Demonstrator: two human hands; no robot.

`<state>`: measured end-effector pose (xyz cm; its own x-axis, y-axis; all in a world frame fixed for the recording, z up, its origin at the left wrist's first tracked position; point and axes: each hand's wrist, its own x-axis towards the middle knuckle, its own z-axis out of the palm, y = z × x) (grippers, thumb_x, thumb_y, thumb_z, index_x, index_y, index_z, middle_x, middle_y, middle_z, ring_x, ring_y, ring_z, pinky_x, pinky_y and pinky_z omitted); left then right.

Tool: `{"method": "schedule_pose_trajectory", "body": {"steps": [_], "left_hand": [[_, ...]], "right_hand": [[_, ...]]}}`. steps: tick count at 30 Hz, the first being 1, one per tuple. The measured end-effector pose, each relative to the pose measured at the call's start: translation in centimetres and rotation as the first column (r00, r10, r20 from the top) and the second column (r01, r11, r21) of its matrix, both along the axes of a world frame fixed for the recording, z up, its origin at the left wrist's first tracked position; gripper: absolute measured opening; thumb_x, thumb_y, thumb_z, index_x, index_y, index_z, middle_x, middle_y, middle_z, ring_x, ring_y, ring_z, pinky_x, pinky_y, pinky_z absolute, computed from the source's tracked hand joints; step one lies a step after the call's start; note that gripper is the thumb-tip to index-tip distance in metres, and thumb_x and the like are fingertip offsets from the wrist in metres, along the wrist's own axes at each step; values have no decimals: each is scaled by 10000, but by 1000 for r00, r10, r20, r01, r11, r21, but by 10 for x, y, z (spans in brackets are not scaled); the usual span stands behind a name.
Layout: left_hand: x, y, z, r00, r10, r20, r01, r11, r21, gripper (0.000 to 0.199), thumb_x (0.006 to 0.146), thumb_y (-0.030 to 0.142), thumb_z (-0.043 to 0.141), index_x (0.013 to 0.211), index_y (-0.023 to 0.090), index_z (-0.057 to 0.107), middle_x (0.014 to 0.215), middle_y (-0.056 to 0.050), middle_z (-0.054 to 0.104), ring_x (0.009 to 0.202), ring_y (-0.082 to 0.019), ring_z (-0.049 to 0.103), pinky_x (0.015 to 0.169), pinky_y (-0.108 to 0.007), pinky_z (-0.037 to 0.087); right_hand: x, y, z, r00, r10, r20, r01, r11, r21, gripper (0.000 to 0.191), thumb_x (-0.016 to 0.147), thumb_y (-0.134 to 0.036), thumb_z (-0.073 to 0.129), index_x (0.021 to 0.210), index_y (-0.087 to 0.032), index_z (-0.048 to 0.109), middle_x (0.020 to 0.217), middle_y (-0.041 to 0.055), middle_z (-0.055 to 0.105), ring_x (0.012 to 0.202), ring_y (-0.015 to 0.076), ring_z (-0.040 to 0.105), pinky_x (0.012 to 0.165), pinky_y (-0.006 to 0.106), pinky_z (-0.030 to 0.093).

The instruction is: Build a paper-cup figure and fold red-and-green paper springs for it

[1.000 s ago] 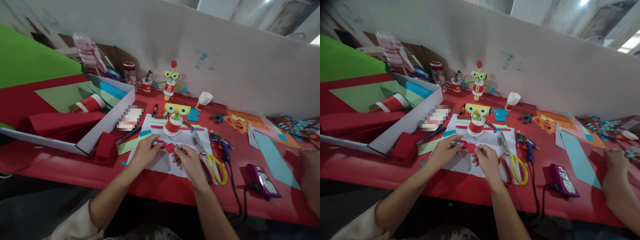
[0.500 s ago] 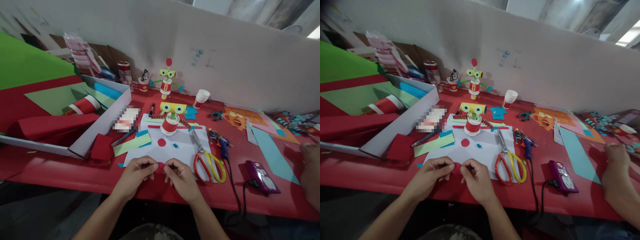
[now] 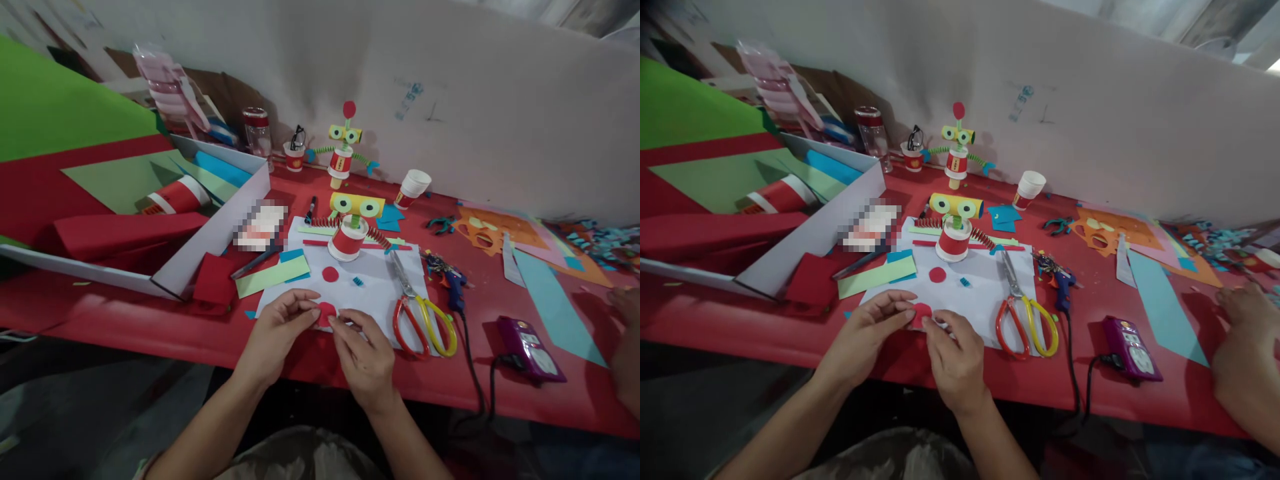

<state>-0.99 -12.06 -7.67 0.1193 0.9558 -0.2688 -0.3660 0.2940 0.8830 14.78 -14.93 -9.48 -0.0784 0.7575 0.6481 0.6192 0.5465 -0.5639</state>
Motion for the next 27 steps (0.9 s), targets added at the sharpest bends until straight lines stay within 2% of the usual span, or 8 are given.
{"method": "schedule_pose_trajectory", "body": {"steps": [3,5,8,12,16,18,24,27], "left_hand": [[-1,1,-1,999,-3,-53,5,999,38,257,726,238,713,969,188,647,783,16,641,706,-94,591,694,-200,467],[0,1,-2,990,-17,-141,28,997,70,252,738,251,690,976,187,635,780,9,650,717,-116,605,697,-225,478],[2,-2,-4,921,25,-389,51,982,183,240,753,258,660,981,193,623,772,-8,679,742,-156,628,716,-273,490],[4,-3,-5,870,199,-452,-68,955,290,244,816,297,580,1039,198,588,881,-29,686,730,-149,634,698,-272,495],[7,1,0,922,26,-386,35,988,148,264,824,372,561,977,168,628,833,-39,695,598,-133,605,547,-241,468],[10,1,3,893,-61,-446,141,979,147,197,796,341,595,852,164,661,746,-33,699,613,-152,620,583,-254,487],[11,-4,-3,673,253,-695,251,806,536,219,847,183,473,867,197,690,848,-57,719,801,-187,656,736,-289,499],[8,2,-5,654,238,-719,313,779,543,236,866,185,452,886,207,686,855,-57,719,806,-185,661,727,-284,502]], "right_hand": [[-5,1,7,945,-73,-318,-44,937,-346,254,857,-149,537,1064,-209,670,963,85,698,830,179,677,709,303,577],[-9,5,11,866,-142,-480,-184,801,-570,203,836,-235,590,1017,-183,665,838,57,705,694,155,669,607,261,564],[-13,10,14,748,-245,-617,-342,654,-675,129,757,-282,680,804,-164,656,651,7,668,567,128,634,529,227,528],[-15,15,14,592,-376,-713,-396,635,-664,186,683,-296,746,737,-160,631,615,-7,662,533,122,625,543,240,534],[-13,13,12,539,-395,-744,-423,637,-645,202,668,-294,766,740,-165,628,611,-16,661,533,118,628,539,232,530],[-14,11,11,545,-380,-748,-417,651,-634,195,683,-291,757,750,-173,617,603,-25,653,526,117,626,542,233,529],[-15,4,7,620,-341,-707,-370,668,-646,205,738,-367,704,777,-195,598,650,-26,650,571,129,631,546,240,538],[-12,3,9,704,-304,-642,-361,625,-692,235,786,-421,636,785,-189,599,596,-25,625,498,122,602,467,220,501]]}}
